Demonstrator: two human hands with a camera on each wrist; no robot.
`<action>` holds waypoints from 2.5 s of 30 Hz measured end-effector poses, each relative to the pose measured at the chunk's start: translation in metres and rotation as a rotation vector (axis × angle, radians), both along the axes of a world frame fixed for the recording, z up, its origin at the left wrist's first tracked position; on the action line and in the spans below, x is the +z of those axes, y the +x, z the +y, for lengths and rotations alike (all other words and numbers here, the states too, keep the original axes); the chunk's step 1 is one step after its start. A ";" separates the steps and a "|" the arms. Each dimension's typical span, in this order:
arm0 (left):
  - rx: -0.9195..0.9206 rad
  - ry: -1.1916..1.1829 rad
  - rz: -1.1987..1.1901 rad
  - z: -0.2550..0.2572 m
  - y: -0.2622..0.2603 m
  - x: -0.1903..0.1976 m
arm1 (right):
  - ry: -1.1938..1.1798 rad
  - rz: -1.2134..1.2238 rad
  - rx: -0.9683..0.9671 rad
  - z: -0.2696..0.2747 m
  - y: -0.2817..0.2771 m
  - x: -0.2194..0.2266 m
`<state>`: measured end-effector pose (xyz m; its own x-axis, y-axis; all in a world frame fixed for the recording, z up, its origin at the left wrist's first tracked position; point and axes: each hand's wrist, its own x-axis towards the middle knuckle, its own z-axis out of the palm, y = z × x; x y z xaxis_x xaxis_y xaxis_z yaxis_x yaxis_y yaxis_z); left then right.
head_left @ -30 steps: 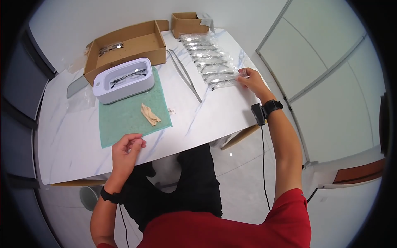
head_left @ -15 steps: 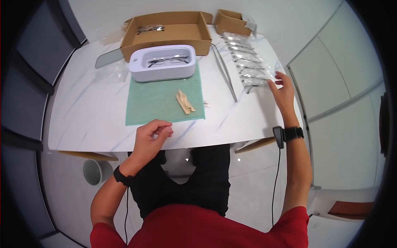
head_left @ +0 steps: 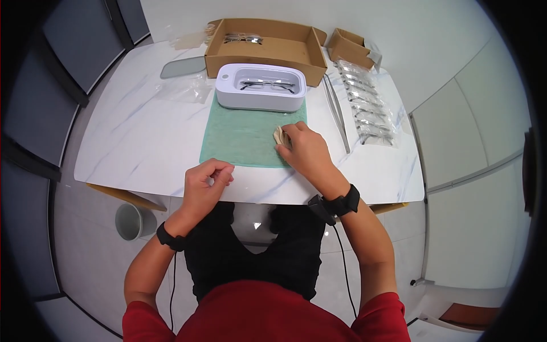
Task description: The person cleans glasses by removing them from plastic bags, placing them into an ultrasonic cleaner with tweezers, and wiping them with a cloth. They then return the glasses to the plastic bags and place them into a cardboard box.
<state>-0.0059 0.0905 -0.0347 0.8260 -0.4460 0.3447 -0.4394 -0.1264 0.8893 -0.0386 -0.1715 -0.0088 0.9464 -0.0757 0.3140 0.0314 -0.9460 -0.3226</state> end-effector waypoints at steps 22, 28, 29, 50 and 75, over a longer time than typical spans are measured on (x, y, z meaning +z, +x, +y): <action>0.024 -0.114 0.024 0.019 0.011 -0.012 | -0.187 0.038 -0.376 -0.125 -0.013 -0.021; 0.025 -0.168 0.062 0.019 0.011 -0.012 | -0.120 0.043 -0.332 -0.143 -0.021 -0.022; 0.023 -0.168 0.065 0.019 0.011 -0.012 | -0.104 0.037 -0.327 -0.146 -0.024 -0.023; -0.021 -0.055 0.051 0.021 0.011 -0.004 | 0.708 -0.071 -0.288 -0.081 -0.085 0.094; -0.028 -0.141 -0.026 0.024 0.009 -0.009 | -0.210 0.059 -0.121 -0.049 -0.036 0.126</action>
<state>0.0033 0.1140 -0.0441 0.8038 -0.4146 0.4267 -0.4640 0.0119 0.8857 -0.0750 -0.2202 0.1168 0.9517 -0.1283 0.2788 -0.0991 -0.9882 -0.1167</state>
